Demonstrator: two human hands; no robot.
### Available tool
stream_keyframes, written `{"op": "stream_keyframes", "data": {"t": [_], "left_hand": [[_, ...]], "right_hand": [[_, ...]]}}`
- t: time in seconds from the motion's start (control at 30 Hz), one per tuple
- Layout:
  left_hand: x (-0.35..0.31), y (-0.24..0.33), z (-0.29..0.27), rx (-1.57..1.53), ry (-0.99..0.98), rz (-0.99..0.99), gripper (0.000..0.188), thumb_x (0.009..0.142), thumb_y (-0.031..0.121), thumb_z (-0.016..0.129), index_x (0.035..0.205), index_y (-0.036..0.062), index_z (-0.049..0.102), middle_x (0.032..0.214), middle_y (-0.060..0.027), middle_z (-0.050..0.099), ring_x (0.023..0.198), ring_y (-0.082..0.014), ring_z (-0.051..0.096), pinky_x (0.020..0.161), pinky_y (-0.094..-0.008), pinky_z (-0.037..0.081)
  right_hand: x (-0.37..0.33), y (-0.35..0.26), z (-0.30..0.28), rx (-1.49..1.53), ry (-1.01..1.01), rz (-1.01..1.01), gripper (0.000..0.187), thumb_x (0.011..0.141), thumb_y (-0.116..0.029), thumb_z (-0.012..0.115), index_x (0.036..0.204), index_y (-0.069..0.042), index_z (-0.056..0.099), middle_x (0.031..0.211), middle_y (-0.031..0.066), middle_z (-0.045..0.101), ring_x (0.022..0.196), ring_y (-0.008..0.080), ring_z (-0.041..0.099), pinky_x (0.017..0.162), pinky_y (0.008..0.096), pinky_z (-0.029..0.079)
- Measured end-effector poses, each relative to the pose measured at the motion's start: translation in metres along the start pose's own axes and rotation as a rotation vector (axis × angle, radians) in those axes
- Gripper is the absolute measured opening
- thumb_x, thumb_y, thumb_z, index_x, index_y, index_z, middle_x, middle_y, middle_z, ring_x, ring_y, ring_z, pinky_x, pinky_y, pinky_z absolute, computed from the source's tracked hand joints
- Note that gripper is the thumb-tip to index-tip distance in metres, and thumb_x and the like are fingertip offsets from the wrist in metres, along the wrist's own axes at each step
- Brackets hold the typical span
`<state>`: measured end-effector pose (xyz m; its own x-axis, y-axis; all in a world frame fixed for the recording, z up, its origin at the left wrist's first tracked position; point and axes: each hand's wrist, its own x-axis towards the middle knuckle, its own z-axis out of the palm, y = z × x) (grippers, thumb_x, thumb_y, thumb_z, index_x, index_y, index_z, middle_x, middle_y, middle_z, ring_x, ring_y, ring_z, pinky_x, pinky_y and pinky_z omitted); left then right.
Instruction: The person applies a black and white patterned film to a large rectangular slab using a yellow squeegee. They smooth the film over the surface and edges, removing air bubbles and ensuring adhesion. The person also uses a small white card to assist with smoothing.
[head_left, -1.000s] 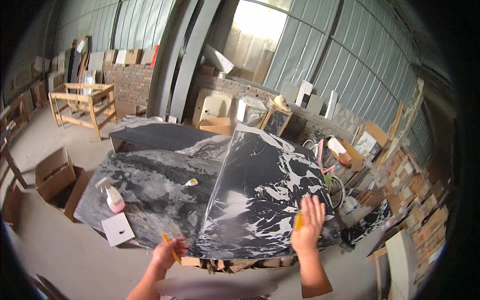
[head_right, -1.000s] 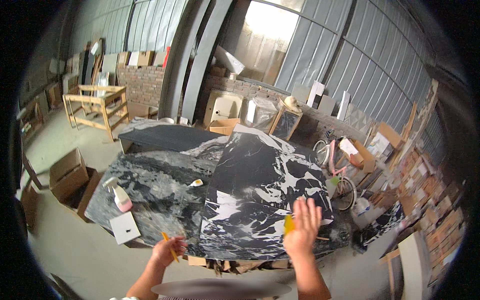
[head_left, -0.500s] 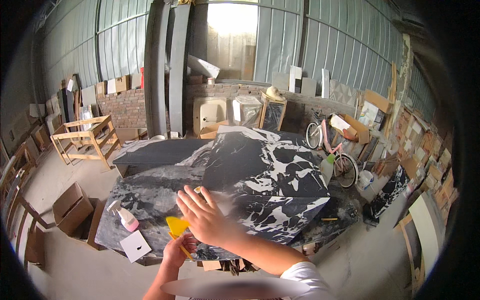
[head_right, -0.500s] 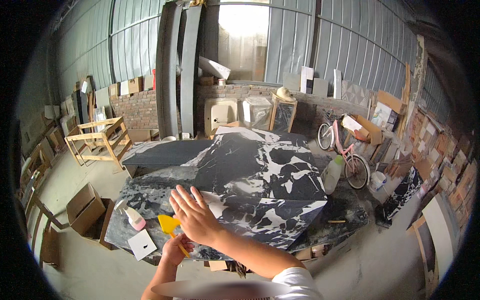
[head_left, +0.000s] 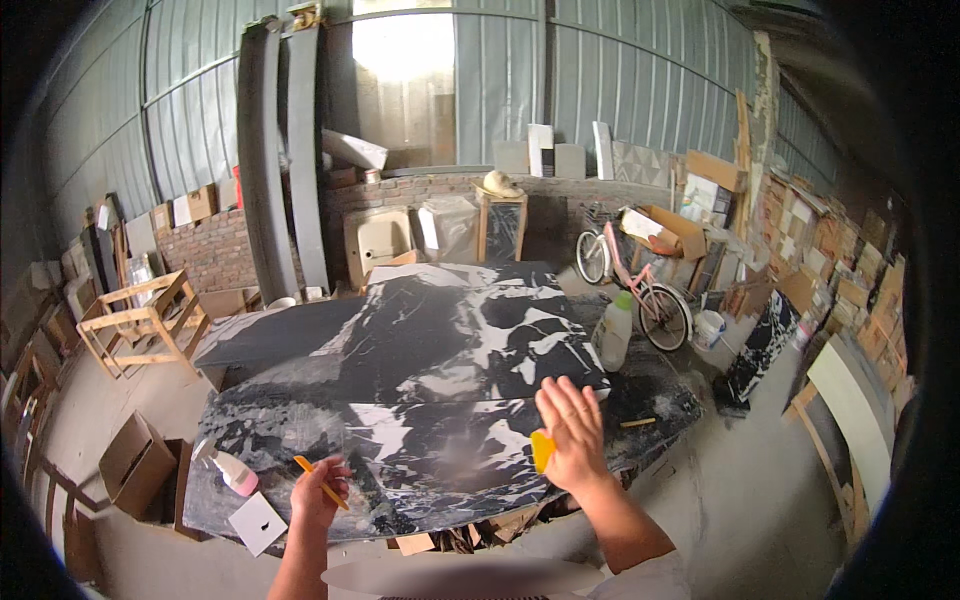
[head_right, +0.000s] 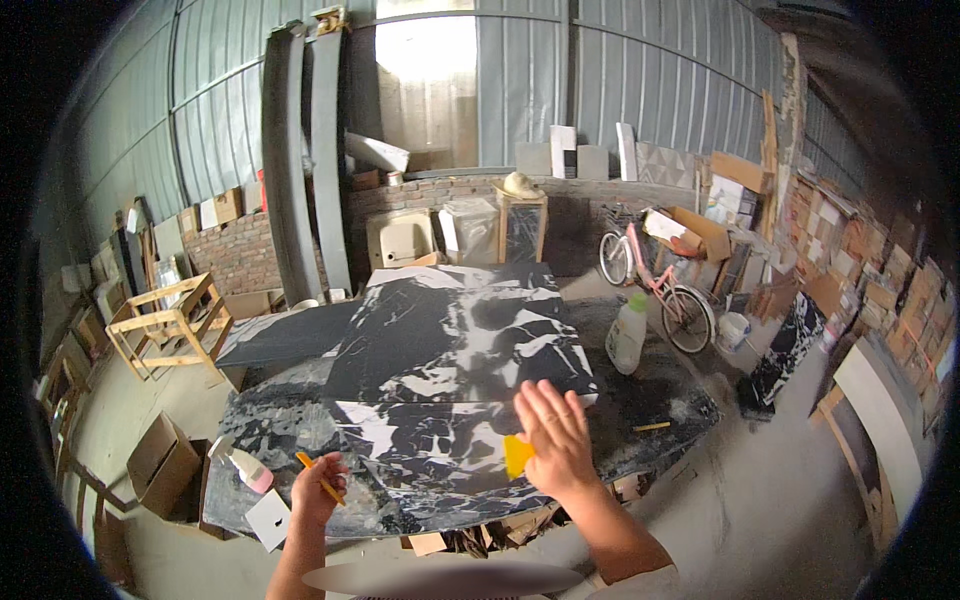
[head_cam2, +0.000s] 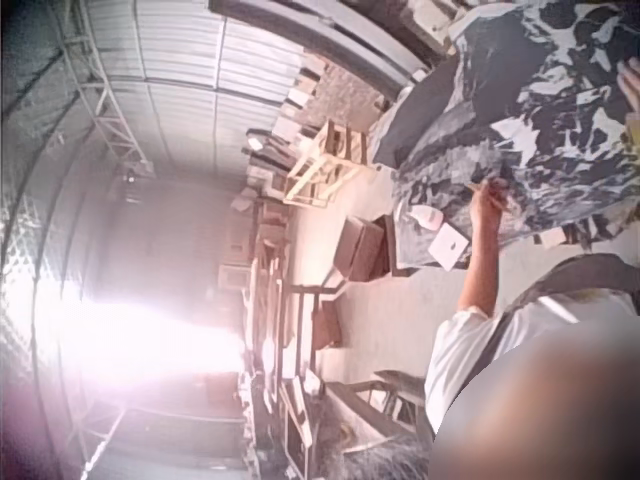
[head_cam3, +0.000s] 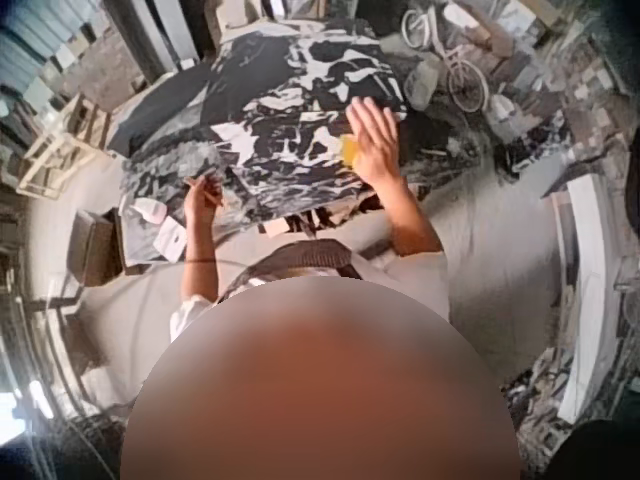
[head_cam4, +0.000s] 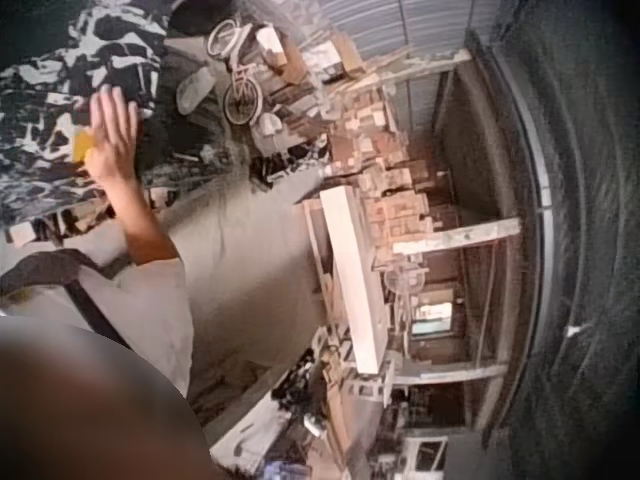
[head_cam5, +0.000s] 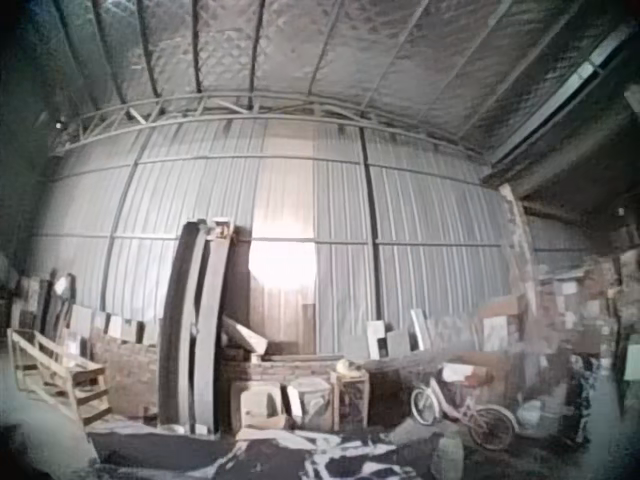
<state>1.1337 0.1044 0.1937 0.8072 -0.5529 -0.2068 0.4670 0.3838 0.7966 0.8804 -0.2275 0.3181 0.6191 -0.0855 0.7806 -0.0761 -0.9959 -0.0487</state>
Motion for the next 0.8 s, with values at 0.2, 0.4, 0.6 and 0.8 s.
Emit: {"op": "stream_keyframes", "data": {"t": [0.2, 0.4, 0.6, 0.8], "left_hand": [[0.045, 0.041, 0.033, 0.107, -0.044, 0.108, 0.031, 0.098, 0.024, 0.054, 0.116, 0.0005, 0.06, 0.089, -0.0101, 0.067, 0.065, -0.0184, 0.06, 0.057, -0.0291, 0.047], [0.165, 0.066, 0.027, 0.534, 0.062, 0.362, 0.046, 0.094, 0.038, 0.062, 0.13, 0.0107, 0.058, 0.104, -0.0062, 0.07, 0.098, -0.024, 0.066, 0.083, -0.0319, 0.049], [0.265, 0.129, 0.068, 1.304, 0.099, 0.302, 0.059, 0.094, 0.059, 0.05, 0.124, 0.011, 0.066, 0.104, -0.0067, 0.071, 0.098, -0.0163, 0.063, 0.089, -0.0302, 0.045], [0.257, 0.119, 0.163, 1.051, 0.109, 0.365, 0.05, 0.092, 0.051, 0.058, 0.125, 0.0138, 0.066, 0.107, -0.0055, 0.069, 0.098, -0.0153, 0.061, 0.088, -0.0325, 0.046]], "right_hand": [[-0.049, 0.058, -0.018, 0.187, 0.373, 0.586, 0.038, 0.102, -0.02, 0.043, 0.132, 0.0, 0.052, 0.132, 0.018, 0.056, 0.12, 0.0297, 0.054, 0.105, 0.0438, 0.039], [-0.075, 0.018, 0.006, 0.644, 0.466, 0.641, 0.02, 0.099, -0.015, 0.053, 0.108, 0.0, 0.063, 0.088, 0.0012, 0.061, 0.073, 0.0063, 0.053, 0.067, 0.0215, 0.045], [-0.057, -0.008, 0.045, 0.947, 0.362, 0.788, 0.009, 0.094, -0.008, 0.062, 0.102, -0.004, 0.06, 0.083, -0.0017, 0.058, 0.07, 0.0063, 0.051, 0.066, 0.0224, 0.045], [-0.054, -0.002, 0.041, 0.734, 0.353, 0.809, 0.017, 0.09, -0.006, 0.065, 0.106, -0.004, 0.057, 0.091, 0.0042, 0.06, 0.079, 0.0112, 0.055, 0.073, 0.027, 0.048]]}}
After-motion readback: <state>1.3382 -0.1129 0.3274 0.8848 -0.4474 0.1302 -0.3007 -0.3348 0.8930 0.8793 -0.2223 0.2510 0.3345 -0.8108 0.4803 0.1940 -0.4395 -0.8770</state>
